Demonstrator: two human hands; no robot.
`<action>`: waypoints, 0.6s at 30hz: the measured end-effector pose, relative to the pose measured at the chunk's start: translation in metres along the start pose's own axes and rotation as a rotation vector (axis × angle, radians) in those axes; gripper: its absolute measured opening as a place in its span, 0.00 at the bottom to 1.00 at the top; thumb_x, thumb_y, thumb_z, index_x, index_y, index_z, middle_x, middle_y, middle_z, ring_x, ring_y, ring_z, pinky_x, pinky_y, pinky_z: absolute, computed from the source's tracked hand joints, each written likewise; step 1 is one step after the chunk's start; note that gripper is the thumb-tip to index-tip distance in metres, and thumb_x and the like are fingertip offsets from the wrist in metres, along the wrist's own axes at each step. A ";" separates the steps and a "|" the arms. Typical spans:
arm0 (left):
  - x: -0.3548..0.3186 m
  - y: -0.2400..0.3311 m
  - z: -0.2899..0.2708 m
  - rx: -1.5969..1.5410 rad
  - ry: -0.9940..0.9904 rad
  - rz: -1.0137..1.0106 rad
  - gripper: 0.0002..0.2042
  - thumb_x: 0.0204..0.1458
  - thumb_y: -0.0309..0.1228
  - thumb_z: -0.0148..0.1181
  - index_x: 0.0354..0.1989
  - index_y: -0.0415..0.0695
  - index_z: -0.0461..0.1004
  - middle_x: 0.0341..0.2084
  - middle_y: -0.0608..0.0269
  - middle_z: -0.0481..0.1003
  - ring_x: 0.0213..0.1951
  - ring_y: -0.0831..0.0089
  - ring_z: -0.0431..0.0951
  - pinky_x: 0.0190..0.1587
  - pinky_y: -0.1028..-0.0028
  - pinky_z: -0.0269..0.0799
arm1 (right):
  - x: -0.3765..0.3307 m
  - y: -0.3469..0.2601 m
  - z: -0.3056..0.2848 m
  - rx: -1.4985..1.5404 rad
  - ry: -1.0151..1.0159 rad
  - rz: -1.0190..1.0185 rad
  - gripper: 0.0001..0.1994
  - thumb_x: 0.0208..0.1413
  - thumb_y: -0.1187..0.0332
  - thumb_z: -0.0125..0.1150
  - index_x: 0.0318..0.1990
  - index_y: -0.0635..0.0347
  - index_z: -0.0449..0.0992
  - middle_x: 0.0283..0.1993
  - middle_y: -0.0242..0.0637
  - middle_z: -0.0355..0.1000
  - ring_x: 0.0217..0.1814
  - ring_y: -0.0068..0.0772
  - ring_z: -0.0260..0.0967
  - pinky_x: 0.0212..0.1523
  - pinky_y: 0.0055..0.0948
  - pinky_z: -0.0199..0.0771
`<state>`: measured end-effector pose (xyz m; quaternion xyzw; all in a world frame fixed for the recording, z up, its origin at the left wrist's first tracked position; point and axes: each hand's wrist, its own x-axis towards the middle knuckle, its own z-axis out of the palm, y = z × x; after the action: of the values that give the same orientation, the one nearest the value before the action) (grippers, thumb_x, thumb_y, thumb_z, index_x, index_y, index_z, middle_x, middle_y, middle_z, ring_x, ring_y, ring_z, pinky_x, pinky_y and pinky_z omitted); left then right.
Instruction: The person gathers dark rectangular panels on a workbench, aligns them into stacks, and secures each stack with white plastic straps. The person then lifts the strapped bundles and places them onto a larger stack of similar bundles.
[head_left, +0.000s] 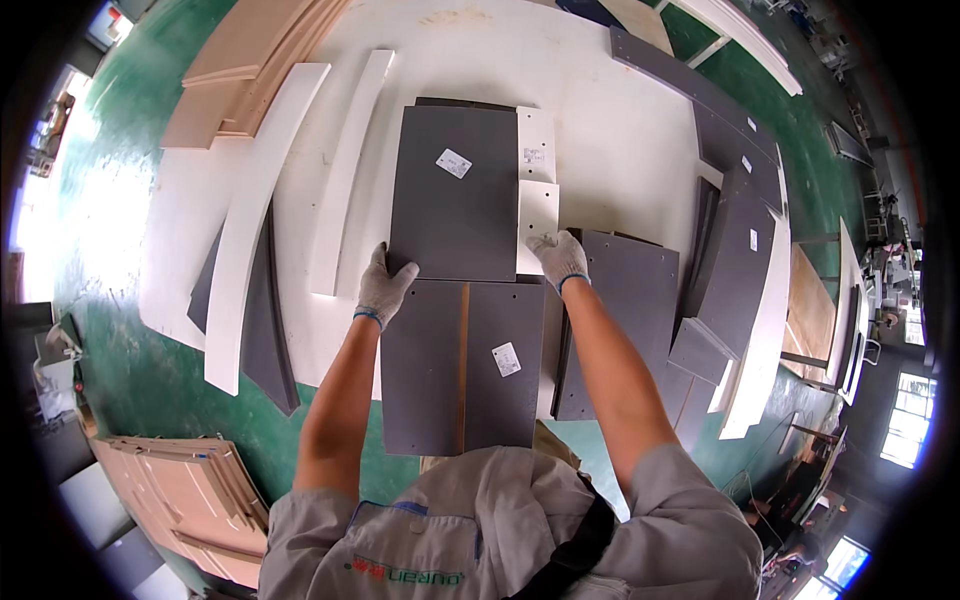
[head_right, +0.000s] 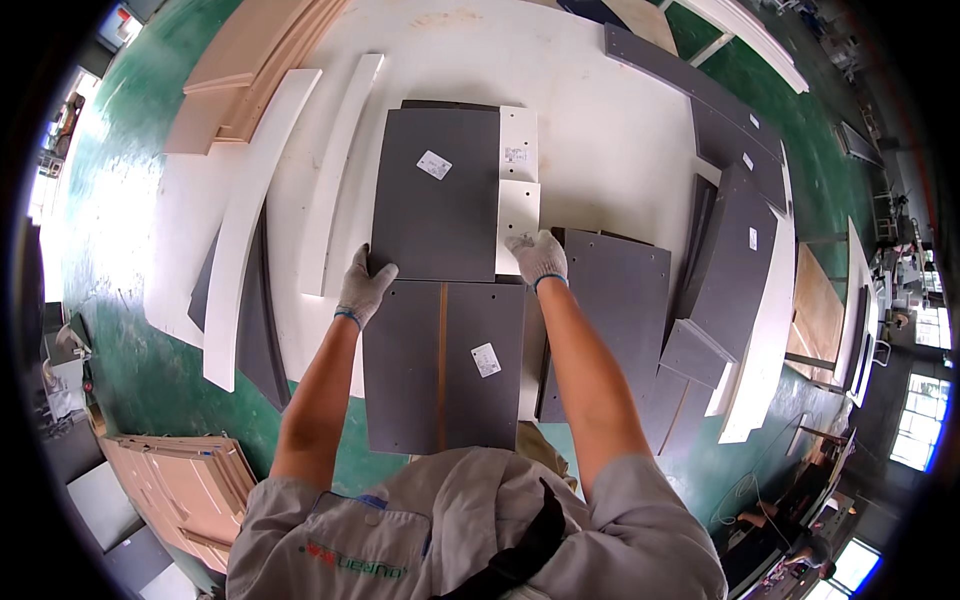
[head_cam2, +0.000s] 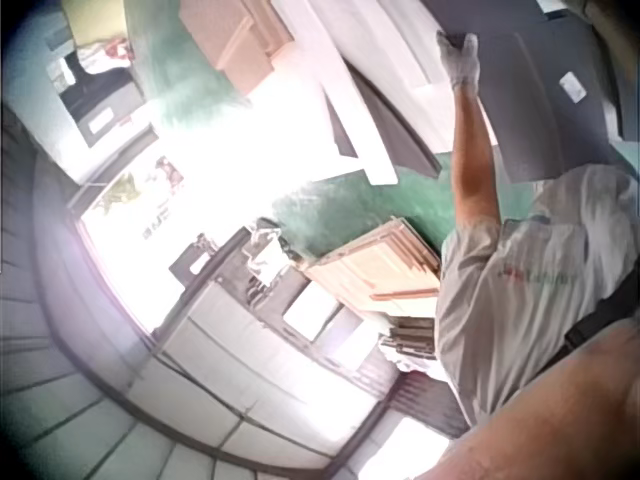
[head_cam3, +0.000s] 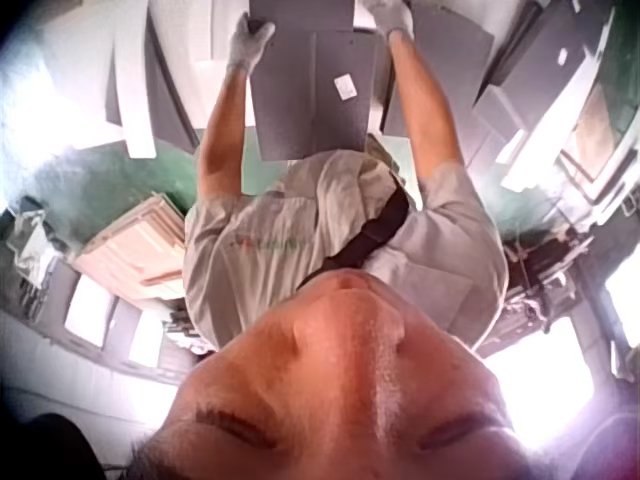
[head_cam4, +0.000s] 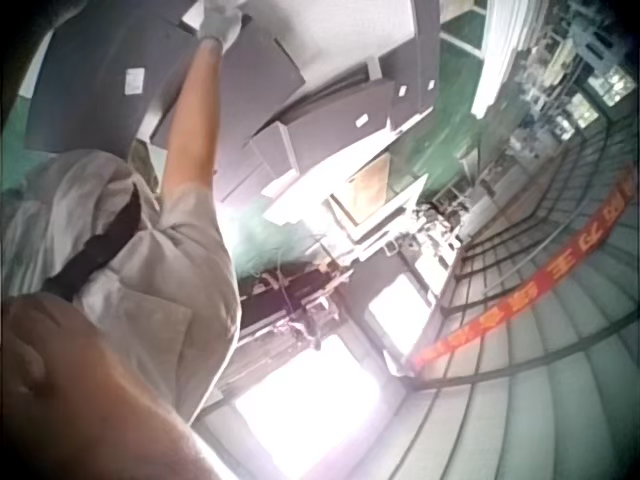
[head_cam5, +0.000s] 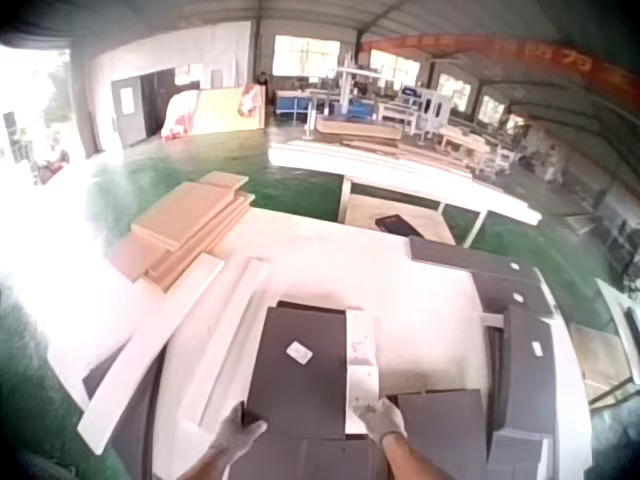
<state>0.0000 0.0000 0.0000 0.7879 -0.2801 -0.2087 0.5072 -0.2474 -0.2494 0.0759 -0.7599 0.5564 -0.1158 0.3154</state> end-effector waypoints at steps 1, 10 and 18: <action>-0.015 0.023 -0.001 -0.031 -0.068 0.015 0.36 0.58 0.36 0.68 0.73 0.43 0.58 0.57 0.48 0.76 0.57 0.55 0.78 0.61 0.64 0.72 | -0.018 0.003 -0.009 -0.017 -0.009 0.028 0.32 0.54 0.41 0.68 0.44 0.70 0.80 0.46 0.59 0.81 0.53 0.54 0.80 0.55 0.49 0.77; 0.016 0.013 -0.007 -0.060 -0.050 0.186 0.33 0.59 0.34 0.63 0.71 0.38 0.59 0.57 0.43 0.76 0.60 0.48 0.76 0.62 0.60 0.72 | 0.007 -0.024 -0.016 -0.324 -0.027 -0.006 0.34 0.58 0.39 0.61 0.50 0.69 0.80 0.53 0.65 0.77 0.57 0.63 0.76 0.58 0.51 0.76; 0.106 0.045 0.001 -0.062 -0.016 0.130 0.36 0.60 0.38 0.64 0.70 0.29 0.58 0.59 0.36 0.74 0.62 0.47 0.75 0.63 0.60 0.71 | 0.171 -0.088 -0.019 0.037 0.154 -0.055 0.35 0.60 0.44 0.62 0.62 0.69 0.72 0.57 0.59 0.77 0.60 0.60 0.75 0.61 0.47 0.75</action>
<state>0.0691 -0.0844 0.0359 0.7502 -0.3284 -0.1901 0.5414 -0.1285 -0.3971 0.1145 -0.7577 0.5558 -0.1928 0.2826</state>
